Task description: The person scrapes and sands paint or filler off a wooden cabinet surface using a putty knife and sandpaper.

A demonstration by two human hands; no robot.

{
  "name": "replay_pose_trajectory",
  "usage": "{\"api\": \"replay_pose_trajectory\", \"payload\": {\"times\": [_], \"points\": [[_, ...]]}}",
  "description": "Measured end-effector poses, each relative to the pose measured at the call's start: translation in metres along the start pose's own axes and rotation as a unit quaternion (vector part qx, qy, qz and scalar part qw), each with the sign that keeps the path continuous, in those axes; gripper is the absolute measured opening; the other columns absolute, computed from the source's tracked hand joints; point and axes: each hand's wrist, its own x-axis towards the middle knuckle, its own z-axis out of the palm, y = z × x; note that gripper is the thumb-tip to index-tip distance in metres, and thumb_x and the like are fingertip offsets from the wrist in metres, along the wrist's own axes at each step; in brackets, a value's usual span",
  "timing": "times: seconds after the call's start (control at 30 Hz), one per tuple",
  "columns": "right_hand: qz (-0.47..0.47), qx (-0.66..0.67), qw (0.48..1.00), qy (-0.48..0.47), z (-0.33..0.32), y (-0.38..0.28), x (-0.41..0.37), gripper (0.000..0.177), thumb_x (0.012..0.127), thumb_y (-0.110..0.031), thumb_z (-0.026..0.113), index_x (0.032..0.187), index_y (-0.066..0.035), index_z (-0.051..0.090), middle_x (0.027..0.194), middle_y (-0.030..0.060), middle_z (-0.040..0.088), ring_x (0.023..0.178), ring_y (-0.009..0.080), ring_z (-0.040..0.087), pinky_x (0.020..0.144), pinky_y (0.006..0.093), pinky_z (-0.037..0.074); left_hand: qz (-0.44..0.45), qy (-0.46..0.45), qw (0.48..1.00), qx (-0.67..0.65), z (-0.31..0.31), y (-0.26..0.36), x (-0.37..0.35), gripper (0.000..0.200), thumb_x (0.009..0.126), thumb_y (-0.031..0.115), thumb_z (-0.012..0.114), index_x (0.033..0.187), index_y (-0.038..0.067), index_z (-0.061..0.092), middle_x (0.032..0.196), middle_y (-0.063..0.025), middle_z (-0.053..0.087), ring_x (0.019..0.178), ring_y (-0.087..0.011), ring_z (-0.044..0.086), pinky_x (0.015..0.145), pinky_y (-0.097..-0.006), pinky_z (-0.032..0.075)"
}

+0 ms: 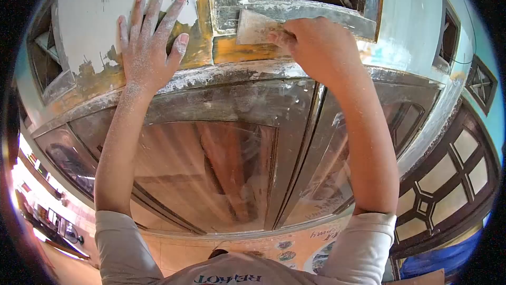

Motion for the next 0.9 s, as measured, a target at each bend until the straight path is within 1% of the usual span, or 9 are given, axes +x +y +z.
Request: {"api": "replay_pose_trajectory", "payload": {"times": [0.17, 0.33, 0.37, 0.4, 0.43, 0.5, 0.63, 0.7, 0.9], "points": [[0.043, 0.041, 0.997, -0.058, -0.005, 0.024, -0.01, 0.046, 0.1, -0.05, 0.055, 0.095, -0.009, 0.075, 0.076, 0.0151, 0.071, 0.074, 0.0368, 0.07, 0.068, 0.0488, 0.054, 0.002, 0.012, 1.0, 0.007, -0.003, 0.004, 0.003, 0.057, 0.098, 0.035, 0.056, 0.154, 0.039, 0.044, 0.167, 0.0008, 0.029, 0.154, -0.0315, 0.025, 0.119, -0.0658, 0.021], [0.006, 0.002, 0.999, -0.037, -0.007, -0.017, -0.003, 0.045, 0.102, -0.047, 0.054, 0.093, -0.009, 0.075, 0.074, 0.0153, 0.07, 0.075, 0.036, 0.07, 0.069, 0.0482, 0.055, -0.015, 0.011, 1.0, 0.014, -0.004, 0.006, 0.003, 0.053, 0.101, 0.032, 0.053, 0.153, 0.038, 0.044, 0.167, 0.0009, 0.03, 0.154, -0.0313, 0.025, 0.12, -0.0657, 0.02], [-0.018, -0.014, 1.0, -0.018, -0.004, -0.028, -0.003, 0.045, 0.103, -0.046, 0.054, 0.092, -0.009, 0.075, 0.075, 0.0151, 0.07, 0.076, 0.036, 0.071, 0.07, 0.0485, 0.055, -0.015, -0.025, 1.0, 0.004, -0.013, 0.007, 0.006, 0.056, 0.1, 0.032, 0.051, 0.156, 0.03, 0.04, 0.167, -0.0058, 0.028, 0.153, -0.0353, 0.024, 0.12, -0.0662, 0.018], [0.014, -0.002, 0.998, -0.068, -0.011, -0.035, -0.001, 0.045, 0.103, -0.046, 0.053, 0.089, -0.008, 0.074, 0.076, 0.0146, 0.071, 0.077, 0.0359, 0.071, 0.071, 0.0491, 0.056, -0.015, -0.061, 0.998, -0.006, -0.019, 0.007, 0.005, 0.06, 0.1, 0.031, 0.05, 0.158, 0.022, 0.037, 0.167, -0.0124, 0.025, 0.153, -0.0394, 0.022, 0.121, -0.0666, 0.016], [0.013, -0.001, 0.997, -0.07, -0.011, -0.037, -0.003, 0.045, 0.103, -0.046, 0.053, 0.089, -0.008, 0.074, 0.076, 0.0146, 0.071, 0.077, 0.0359, 0.071, 0.071, 0.0491, 0.056, -0.016, -0.063, 0.998, -0.006, -0.015, 0.006, 0.003, 0.06, 0.1, 0.031, 0.05, 0.158, 0.022, 0.037, 0.167, -0.0124, 0.025, 0.153, -0.0394, 0.022, 0.121, -0.0666, 0.016], [0.013, 0.002, 0.998, -0.068, -0.011, -0.037, -0.009, 0.045, 0.102, -0.047, 0.053, 0.09, -0.008, 0.073, 0.075, 0.014, 0.071, 0.077, 0.0353, 0.071, 0.07, 0.0489, 0.056, 0.002, 0.019, 1.0, -0.018, -0.003, 0.001, 0.0, 0.052, 0.102, 0.033, 0.052, 0.154, 0.037, 0.044, 0.167, 0.0007, 0.03, 0.154, -0.0302, 0.025, 0.121, -0.0643, 0.019], [0.017, -0.008, 0.997, -0.081, 0.0, -0.036, -0.008, 0.044, 0.103, -0.047, 0.053, 0.092, -0.008, 0.072, 0.077, 0.0139, 0.071, 0.078, 0.0347, 0.072, 0.071, 0.0487, 0.056, 0.001, 0.0, 0.999, -0.036, -0.001, -0.004, -0.003, 0.055, 0.102, 0.034, 0.051, 0.156, 0.036, 0.039, 0.168, 0.0013, 0.026, 0.155, -0.0289, 0.022, 0.122, -0.0627, 0.017], [-0.024, 0.01, 0.998, -0.052, 0.005, -0.046, -0.005, 0.043, 0.103, -0.046, 0.053, 0.094, -0.008, 0.072, 0.079, 0.0146, 0.072, 0.079, 0.0348, 0.072, 0.072, 0.049, 0.056, 0.001, -0.003, 1.0, -0.03, -0.001, -0.002, -0.001, 0.057, 0.102, 0.033, 0.052, 0.157, 0.036, 0.038, 0.169, 0.001, 0.024, 0.155, -0.0287, 0.021, 0.122, -0.0625, 0.017], [-0.005, -0.036, 0.995, -0.098, -0.009, -0.05, -0.014, 0.041, 0.103, -0.044, 0.053, 0.093, -0.009, 0.071, 0.08, 0.0131, 0.073, 0.076, 0.0331, 0.073, 0.071, 0.0481, 0.058, 0.021, -0.014, 0.998, -0.049, -0.005, -0.018, -0.008, 0.057, 0.101, 0.032, 0.052, 0.157, 0.035, 0.039, 0.168, 0.0002, 0.026, 0.155, -0.0299, 0.022, 0.122, -0.0631, 0.017]]}}
